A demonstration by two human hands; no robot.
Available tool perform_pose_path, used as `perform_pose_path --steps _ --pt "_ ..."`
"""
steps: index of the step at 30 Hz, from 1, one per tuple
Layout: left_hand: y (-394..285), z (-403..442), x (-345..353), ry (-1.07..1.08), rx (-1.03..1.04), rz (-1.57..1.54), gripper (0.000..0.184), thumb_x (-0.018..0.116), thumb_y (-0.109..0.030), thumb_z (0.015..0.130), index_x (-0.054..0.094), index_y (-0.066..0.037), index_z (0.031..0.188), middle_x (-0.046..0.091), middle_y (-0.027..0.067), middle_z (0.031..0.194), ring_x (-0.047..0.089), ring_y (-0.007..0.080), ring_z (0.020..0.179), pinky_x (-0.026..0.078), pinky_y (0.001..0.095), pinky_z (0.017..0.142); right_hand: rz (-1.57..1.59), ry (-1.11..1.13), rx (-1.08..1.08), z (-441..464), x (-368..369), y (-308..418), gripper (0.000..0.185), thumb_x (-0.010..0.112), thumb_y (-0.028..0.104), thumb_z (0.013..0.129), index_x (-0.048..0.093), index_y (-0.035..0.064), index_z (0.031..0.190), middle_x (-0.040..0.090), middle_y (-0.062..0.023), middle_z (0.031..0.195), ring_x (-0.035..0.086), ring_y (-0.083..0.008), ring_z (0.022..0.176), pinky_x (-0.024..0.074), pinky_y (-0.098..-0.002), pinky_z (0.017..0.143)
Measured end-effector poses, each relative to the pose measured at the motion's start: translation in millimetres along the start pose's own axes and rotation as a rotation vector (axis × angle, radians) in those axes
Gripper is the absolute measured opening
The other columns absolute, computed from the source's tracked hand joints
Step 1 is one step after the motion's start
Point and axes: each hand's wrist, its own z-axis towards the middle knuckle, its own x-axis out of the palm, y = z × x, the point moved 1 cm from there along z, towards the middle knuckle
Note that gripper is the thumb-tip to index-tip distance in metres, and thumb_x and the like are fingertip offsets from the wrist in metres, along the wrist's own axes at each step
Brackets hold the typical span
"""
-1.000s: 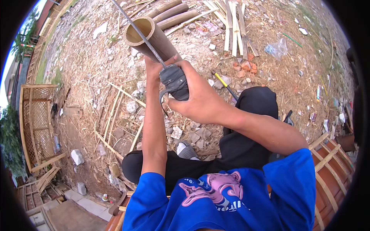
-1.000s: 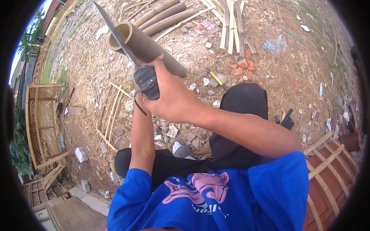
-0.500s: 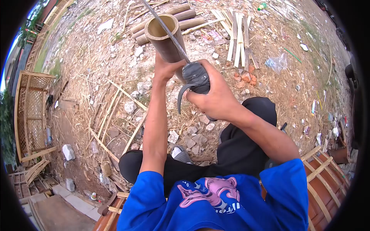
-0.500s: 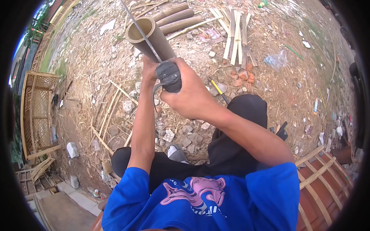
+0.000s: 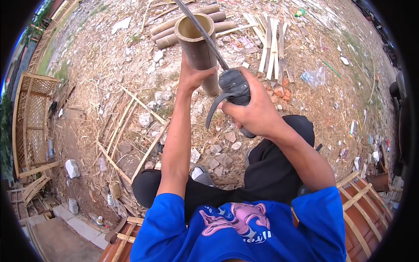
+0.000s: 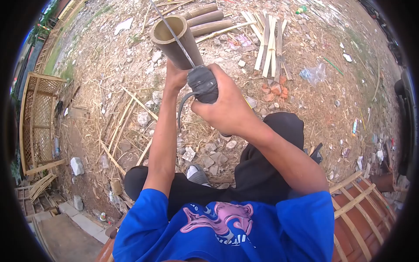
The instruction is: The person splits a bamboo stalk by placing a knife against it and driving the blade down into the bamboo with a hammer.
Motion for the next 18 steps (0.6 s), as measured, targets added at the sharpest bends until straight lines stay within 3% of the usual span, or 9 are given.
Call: perform_pose_path --steps 5,10,13,18 --pt "-1 0 2 -0.002 -0.018 -0.014 0.100 0.088 0.000 0.057 0.036 -0.005 0.142 0.060 0.0139 0.127 0.060 0.0255 0.118 0.050 0.0404 0.101 -0.005 -0.023 -0.037 0 -4 1 0.043 0.068 0.009 0.076 0.053 0.0010 0.115 0.059 -0.0068 0.085 0.057 -0.0141 0.069 0.0475 -0.0323 0.062" --pt "-1 3 3 0.018 0.001 -0.006 0.101 0.088 0.001 0.057 0.035 -0.005 0.143 0.059 0.0133 0.128 0.060 0.0248 0.118 0.050 0.0404 0.101 0.061 0.016 0.042 0 -8 8 0.043 0.070 0.007 0.078 0.052 0.0013 0.116 0.058 -0.0062 0.080 0.056 -0.0131 0.055 0.0456 -0.0309 0.050" --pt "1 8 2 0.046 0.026 -0.007 0.099 0.089 -0.001 0.058 0.036 -0.004 0.141 0.059 0.0140 0.127 0.060 0.0247 0.116 0.050 0.0404 0.100 0.150 0.066 0.142 -3 -11 31 0.062 0.073 0.002 0.082 0.042 0.0008 0.136 0.058 -0.0024 0.074 0.053 -0.0078 0.049 0.0446 -0.0256 0.044" --pt "11 12 3 0.038 0.051 0.058 0.096 0.091 -0.005 0.057 0.037 -0.001 0.136 0.059 0.0161 0.125 0.061 0.0253 0.114 0.051 0.0403 0.099 0.110 0.082 0.150 -5 -25 42 0.071 0.077 0.005 0.083 0.038 0.0005 0.142 0.056 -0.0017 0.071 0.051 -0.0077 0.047 0.0424 -0.0252 0.042"
